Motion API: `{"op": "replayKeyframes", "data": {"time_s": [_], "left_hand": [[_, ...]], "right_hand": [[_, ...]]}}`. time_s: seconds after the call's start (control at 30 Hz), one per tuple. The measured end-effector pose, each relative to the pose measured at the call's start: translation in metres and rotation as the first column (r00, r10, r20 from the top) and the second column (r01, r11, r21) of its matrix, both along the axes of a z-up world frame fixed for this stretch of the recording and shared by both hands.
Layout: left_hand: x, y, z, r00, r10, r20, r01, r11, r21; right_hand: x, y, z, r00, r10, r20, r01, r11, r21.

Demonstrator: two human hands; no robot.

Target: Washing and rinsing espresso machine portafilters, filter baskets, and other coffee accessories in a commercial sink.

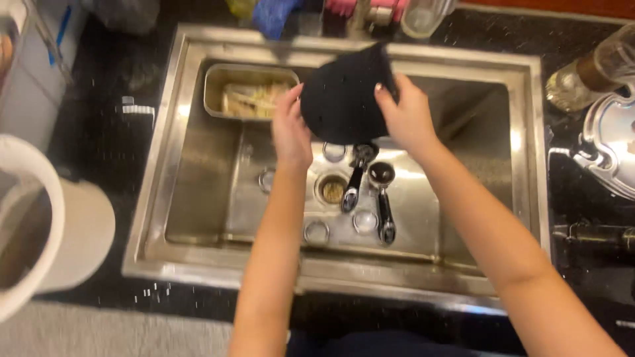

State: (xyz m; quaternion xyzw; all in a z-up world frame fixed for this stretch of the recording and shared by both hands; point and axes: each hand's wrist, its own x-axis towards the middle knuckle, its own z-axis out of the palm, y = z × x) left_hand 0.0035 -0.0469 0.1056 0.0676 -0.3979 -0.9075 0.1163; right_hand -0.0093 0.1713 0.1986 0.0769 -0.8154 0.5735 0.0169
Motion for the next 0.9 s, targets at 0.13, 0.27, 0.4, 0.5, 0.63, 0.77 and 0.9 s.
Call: {"op": "replayKeyframes", "data": {"time_s": [0.13,0.27,0.4,0.5,0.63,0.77,0.9], "left_hand": [[-0.017,0.014,0.008,0.943,-0.006,0.334,-0.087,0.961,0.262],[-0.023,0.045,-0.079,0.930,-0.060,0.363,-0.101,0.907,0.408],[-0.019,0.049,-0.053,0.879,-0.079,0.470,-0.113,0.924,0.366],[-0.020,0.054,-0.058,0.808,0.028,0.589,-0.141,0.979,0.147],[-0.017,0.078,-0.075,0.830,0.000,0.557,-0.097,0.985,0.144],[-0.013,0.080,-0.078,0.830,-0.095,0.550,-0.051,0.969,0.243],[0.007,0.073,-0.021,0.863,0.261,0.432,0.016,0.841,-0.540]], "right_hand": [[0.013,0.001,0.008,0.784,0.105,-0.612,0.209,0.883,0.420],[0.019,-0.006,-0.008,0.748,0.403,-0.527,-0.052,0.827,0.559],[0.005,0.007,-0.035,0.955,0.296,0.032,-0.261,0.780,0.569],[0.018,0.006,-0.055,0.977,-0.006,-0.213,0.129,0.811,0.571],[0.052,-0.014,-0.081,0.931,0.095,-0.352,0.084,0.884,0.460],[0.053,-0.019,-0.067,0.951,0.098,0.293,-0.236,0.844,0.483],[0.036,-0.002,-0.058,0.988,0.079,-0.134,-0.035,0.953,0.300]]}}
